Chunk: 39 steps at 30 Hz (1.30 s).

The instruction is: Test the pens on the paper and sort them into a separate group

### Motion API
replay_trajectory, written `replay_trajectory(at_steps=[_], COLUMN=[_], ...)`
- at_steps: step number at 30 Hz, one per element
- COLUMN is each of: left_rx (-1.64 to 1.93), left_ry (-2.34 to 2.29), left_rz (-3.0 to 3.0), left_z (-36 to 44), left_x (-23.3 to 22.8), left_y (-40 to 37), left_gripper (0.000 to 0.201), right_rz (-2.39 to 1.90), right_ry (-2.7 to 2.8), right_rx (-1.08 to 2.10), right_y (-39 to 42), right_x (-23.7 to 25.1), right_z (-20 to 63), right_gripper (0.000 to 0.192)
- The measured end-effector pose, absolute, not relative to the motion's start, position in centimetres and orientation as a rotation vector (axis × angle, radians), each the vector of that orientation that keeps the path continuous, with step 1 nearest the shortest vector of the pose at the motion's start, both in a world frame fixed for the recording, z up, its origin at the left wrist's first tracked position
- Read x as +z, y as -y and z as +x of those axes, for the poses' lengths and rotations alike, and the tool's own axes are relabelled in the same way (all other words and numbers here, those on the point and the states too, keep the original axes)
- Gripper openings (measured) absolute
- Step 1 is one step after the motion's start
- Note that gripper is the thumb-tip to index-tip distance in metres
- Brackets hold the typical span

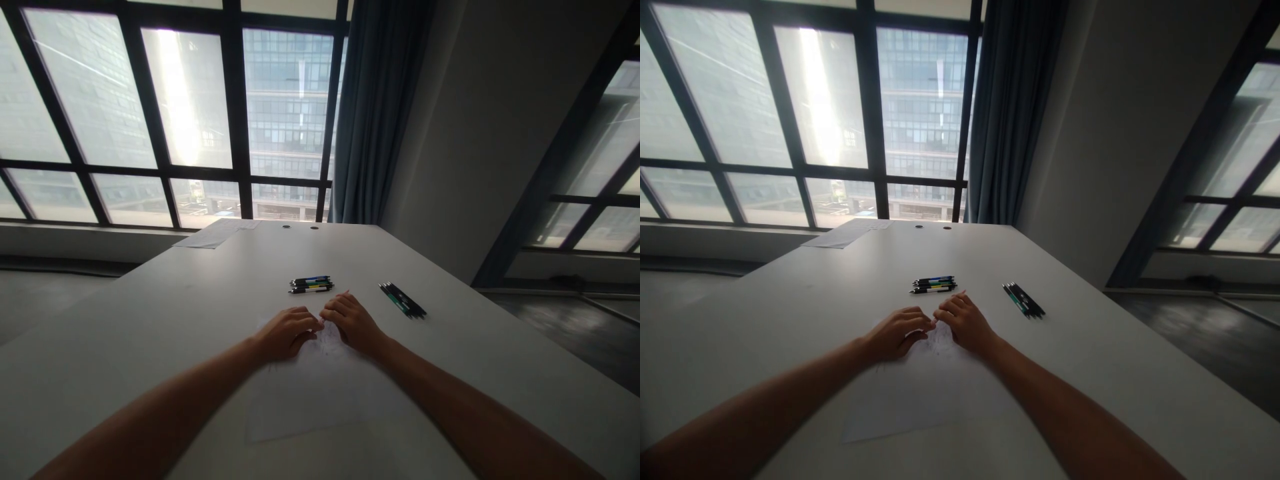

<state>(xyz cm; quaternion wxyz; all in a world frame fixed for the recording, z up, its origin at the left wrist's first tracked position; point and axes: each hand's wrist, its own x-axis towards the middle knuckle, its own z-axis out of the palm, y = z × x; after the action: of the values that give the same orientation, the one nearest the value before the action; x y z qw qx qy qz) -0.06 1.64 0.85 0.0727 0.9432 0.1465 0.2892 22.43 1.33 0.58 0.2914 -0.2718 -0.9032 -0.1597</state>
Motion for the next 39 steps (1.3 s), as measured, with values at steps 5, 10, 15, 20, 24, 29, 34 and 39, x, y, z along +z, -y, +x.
replay_trajectory(at_steps=[5, 10, 15, 20, 24, 29, 34, 39], left_rx=[0.892, 0.948, 0.891, 0.779, 0.765, 0.768, 0.776, 0.781], left_ry=[-0.412, -0.61, -0.771, -0.812, -0.838, -0.836, -0.828, -0.826], left_rz=[2.815, 2.819, 2.841, 2.841, 2.832, 2.836, 2.836, 2.829], left_z=[-0.1, -0.3, -0.2, 0.0, -0.1, -0.2, 0.0, 0.0], left_x=[0.6, 0.5, 0.5, 0.4, 0.1, -0.1, -0.2, -0.3], left_y=[-1.6, -1.5, -1.6, -1.8, -2.0, -2.1, -2.2, -2.3], left_gripper=[0.028, 0.033, 0.026, 0.026, 0.021, 0.02, 0.021, 0.021], right_rz=[-0.675, -0.906, -1.115, -1.271, -1.222, -1.198, -1.267, -1.37], right_ry=[2.451, 2.239, 1.802, 1.573, 1.681, 1.631, 1.754, 1.797], right_rx=[-0.399, -0.341, -0.018, 0.801, 1.007, 1.263, 1.19, 1.033], right_y=[-1.2, -1.6, -2.5, -3.0, -2.8, -2.8, -3.2, -3.4], right_x=[0.7, 1.4, 3.4, 4.4, 3.7, 2.6, 1.6, 1.0], right_z=[22.4, 23.5, 25.4, 25.8, 25.5, 25.6, 26.1, 26.4], right_gripper=[0.024, 0.029, 0.059, 0.071, 0.054, 0.043, 0.029, 0.017])
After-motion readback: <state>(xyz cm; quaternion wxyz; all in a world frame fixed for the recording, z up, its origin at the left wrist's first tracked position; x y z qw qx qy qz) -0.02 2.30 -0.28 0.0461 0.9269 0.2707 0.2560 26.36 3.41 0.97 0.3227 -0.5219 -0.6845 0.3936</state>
